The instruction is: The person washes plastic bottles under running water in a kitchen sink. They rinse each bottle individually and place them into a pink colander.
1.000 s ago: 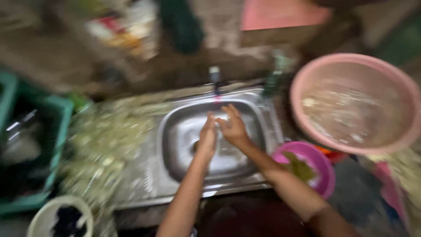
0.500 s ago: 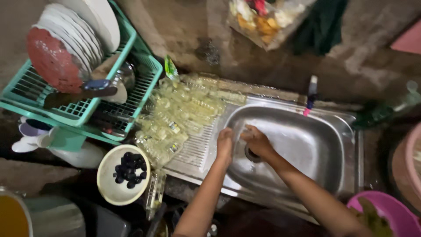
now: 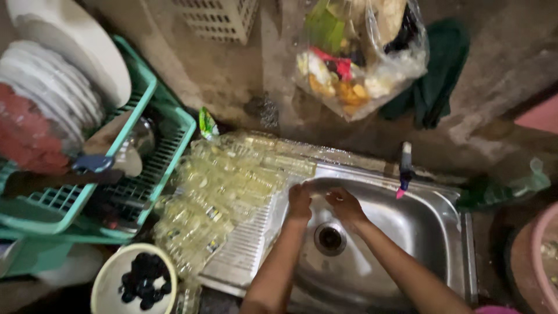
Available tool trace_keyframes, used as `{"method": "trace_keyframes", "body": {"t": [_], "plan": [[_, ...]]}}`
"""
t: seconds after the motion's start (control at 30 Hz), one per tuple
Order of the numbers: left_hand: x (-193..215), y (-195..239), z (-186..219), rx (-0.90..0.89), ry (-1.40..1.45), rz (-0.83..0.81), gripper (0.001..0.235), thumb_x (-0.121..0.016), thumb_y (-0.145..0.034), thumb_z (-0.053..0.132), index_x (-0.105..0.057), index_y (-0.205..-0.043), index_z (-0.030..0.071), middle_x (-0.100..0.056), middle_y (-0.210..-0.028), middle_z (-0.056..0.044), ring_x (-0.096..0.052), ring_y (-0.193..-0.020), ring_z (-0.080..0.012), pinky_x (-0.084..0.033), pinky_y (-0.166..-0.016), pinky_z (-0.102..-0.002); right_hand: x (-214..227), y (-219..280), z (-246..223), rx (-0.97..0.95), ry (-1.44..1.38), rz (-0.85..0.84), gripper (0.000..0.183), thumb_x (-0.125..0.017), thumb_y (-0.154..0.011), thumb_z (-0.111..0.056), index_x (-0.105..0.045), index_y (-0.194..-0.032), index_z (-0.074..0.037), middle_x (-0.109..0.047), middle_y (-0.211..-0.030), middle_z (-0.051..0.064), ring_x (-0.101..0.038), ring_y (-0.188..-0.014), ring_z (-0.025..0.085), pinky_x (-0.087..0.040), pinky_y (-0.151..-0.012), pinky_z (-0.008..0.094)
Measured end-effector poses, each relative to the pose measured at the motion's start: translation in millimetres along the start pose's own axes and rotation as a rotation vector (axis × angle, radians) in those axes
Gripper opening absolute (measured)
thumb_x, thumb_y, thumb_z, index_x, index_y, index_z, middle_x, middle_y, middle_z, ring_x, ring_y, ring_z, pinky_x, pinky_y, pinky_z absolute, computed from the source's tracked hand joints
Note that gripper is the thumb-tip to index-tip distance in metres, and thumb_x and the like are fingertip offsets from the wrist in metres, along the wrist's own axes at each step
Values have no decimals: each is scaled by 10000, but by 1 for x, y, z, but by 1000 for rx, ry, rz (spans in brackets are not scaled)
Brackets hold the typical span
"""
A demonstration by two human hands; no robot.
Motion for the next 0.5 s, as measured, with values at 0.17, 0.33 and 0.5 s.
{"method": "trace_keyframes", "body": {"t": [0.17, 0.33, 0.5], "plan": [[-35, -25, -40, 750, 531, 174, 717, -811, -841, 330, -434, -1383, 51, -573, -1195, -140, -551, -983, -252, -476, -840, -425, 1, -52, 19, 73, -98, -100, 420, -659, -939, -181, -619, -1352, -112, -684, -1317, 95, -655, -1156, 231, -526, -919, 364], [-7, -36, -32, 954, 225, 381, 935, -888, -717, 411, -436, -1403, -34, -580, -1327, -206, -610, -1114, -307, -534, -958, -414, -2, -82, 54, 102, -100, -84, 411, -636, -893, -85, -695, -1297, -133, -735, -1268, 109, -663, -1136, 212, -534, -919, 368], [-11, -51, -30, 1007, 303, 501, 1066, -946, -638, 445, -448, -1398, -113, -558, -1419, -256, -630, -1201, -336, -573, -1020, -405, 9, -81, 83, -167, -198, -61, 431, -697, -918, -177, -617, -1341, -198, -667, -1275, 38, -636, -1099, 235, -553, -863, 408]]}}
Point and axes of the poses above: each hand's wrist, its own y-axis away from the middle knuckle, its own x-axis out of the back of the hand, z = x × y, the point moved 8 cm from there along -y, towards the middle knuckle
